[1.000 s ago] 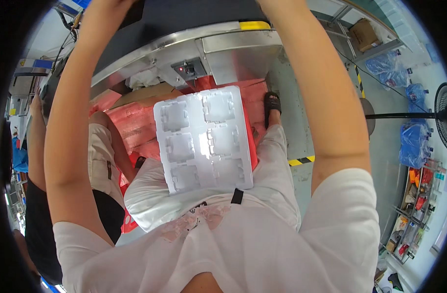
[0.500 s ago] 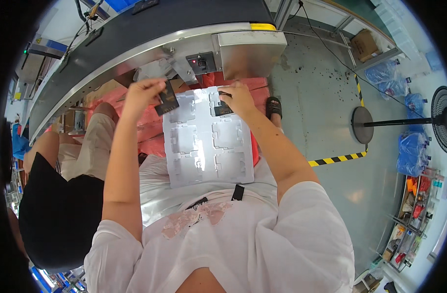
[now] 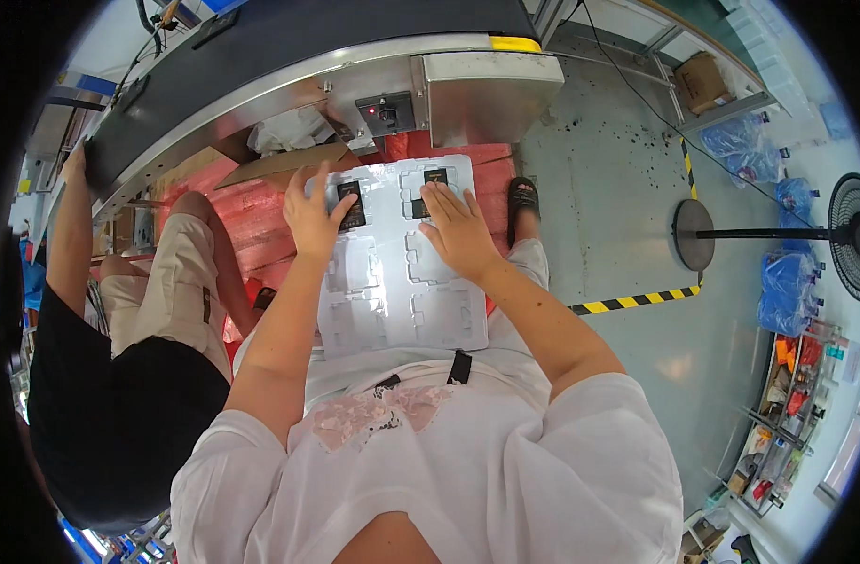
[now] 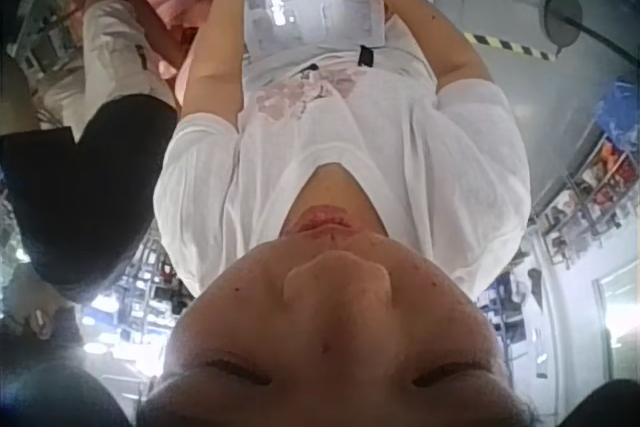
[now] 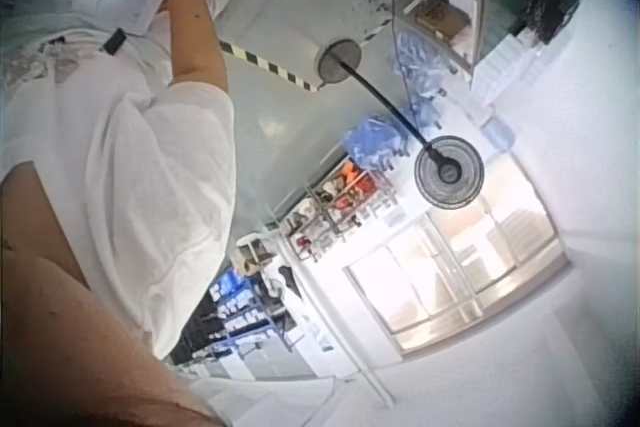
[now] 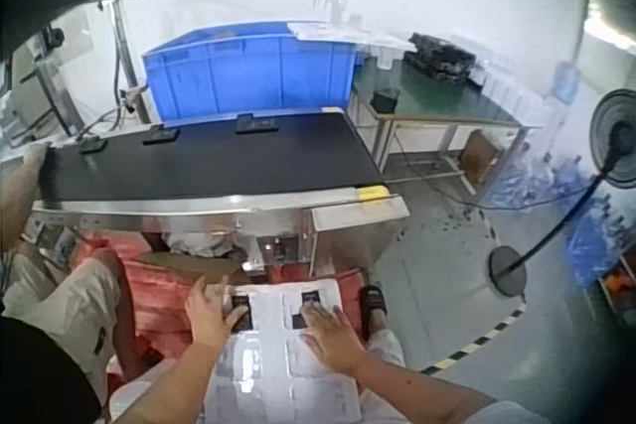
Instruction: The person places small black electronic components into a white foam tray. They repeatedly pick up the components from a nearby conveyor belt and insert them into the designated slots within the tray. The person handles the components one by one, filling the tray systematically.
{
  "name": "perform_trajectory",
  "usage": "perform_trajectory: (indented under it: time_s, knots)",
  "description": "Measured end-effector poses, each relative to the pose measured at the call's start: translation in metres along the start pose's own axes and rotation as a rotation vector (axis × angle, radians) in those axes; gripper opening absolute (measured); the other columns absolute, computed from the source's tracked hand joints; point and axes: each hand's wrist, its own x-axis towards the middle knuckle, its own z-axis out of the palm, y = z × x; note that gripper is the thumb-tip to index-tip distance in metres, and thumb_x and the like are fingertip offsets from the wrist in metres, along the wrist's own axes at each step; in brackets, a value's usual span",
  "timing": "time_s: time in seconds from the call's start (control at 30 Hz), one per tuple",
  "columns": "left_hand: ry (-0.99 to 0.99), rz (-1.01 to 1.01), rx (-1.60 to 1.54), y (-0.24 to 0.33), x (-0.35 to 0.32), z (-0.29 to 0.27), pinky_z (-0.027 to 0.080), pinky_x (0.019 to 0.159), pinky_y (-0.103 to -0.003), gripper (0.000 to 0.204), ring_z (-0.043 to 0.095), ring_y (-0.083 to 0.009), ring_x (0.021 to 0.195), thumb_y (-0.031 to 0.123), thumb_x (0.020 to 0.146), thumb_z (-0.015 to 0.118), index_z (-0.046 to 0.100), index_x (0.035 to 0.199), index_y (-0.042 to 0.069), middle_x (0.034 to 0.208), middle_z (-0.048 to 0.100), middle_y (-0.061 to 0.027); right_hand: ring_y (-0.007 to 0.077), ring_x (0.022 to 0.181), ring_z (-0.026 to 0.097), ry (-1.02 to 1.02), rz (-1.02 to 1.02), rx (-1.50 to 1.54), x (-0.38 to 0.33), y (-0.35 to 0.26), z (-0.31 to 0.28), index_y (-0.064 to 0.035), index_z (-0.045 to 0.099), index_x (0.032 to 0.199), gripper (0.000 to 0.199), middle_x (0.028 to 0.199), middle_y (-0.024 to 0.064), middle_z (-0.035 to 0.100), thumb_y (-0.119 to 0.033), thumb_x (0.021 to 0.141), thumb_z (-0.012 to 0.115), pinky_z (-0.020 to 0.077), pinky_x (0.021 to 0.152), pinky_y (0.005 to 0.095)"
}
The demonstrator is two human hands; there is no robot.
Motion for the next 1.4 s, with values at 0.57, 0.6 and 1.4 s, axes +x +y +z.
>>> perform_trajectory:
  time_s: [0.57,0.6,1.4]
  knots:
    - [0.013,-0.341,-0.544,-0.015,0.021,-0.033,0.045,0.080,-0.030,0.051,0.056,-0.0204,0.093,0.022,0.077,0.071,0.051,0.114,-0.005,0.102,0.058,-0.0152,0.0353,0.076,0.055,1.301,0.261,-0.321,0.270,0.024,-0.208,0.0027,0.057,0.094,0.033,0.081,0.0153,0.058,-0.028,0.082,0.060,0.0445,0.071,0.0421]
    - [0.068,-0.347,-0.737,0.023,0.050,-0.067,0.046,0.073,-0.025,0.034,0.057,-0.0133,0.082,0.016,0.080,0.067,0.058,0.106,-0.004,0.092,0.061,-0.0092,0.0340,0.086,0.054,1.127,0.576,-0.312,0.286,0.058,-0.208,0.0029,0.057,0.098,0.040,0.091,0.0166,0.058,-0.033,0.081,0.061,0.0433,0.076,0.0415]
    - [-0.016,0.772,0.184,0.160,0.277,-0.129,0.046,0.078,-0.041,0.033,0.058,-0.0344,0.088,0.016,0.074,0.063,0.061,0.106,0.011,0.091,0.063,-0.0163,0.0262,0.089,0.056,-0.215,0.205,0.503,-0.009,-0.002,-0.030,-0.0062,0.055,0.106,0.030,0.095,0.0134,0.060,-0.010,0.077,0.063,0.0427,0.077,0.0362]
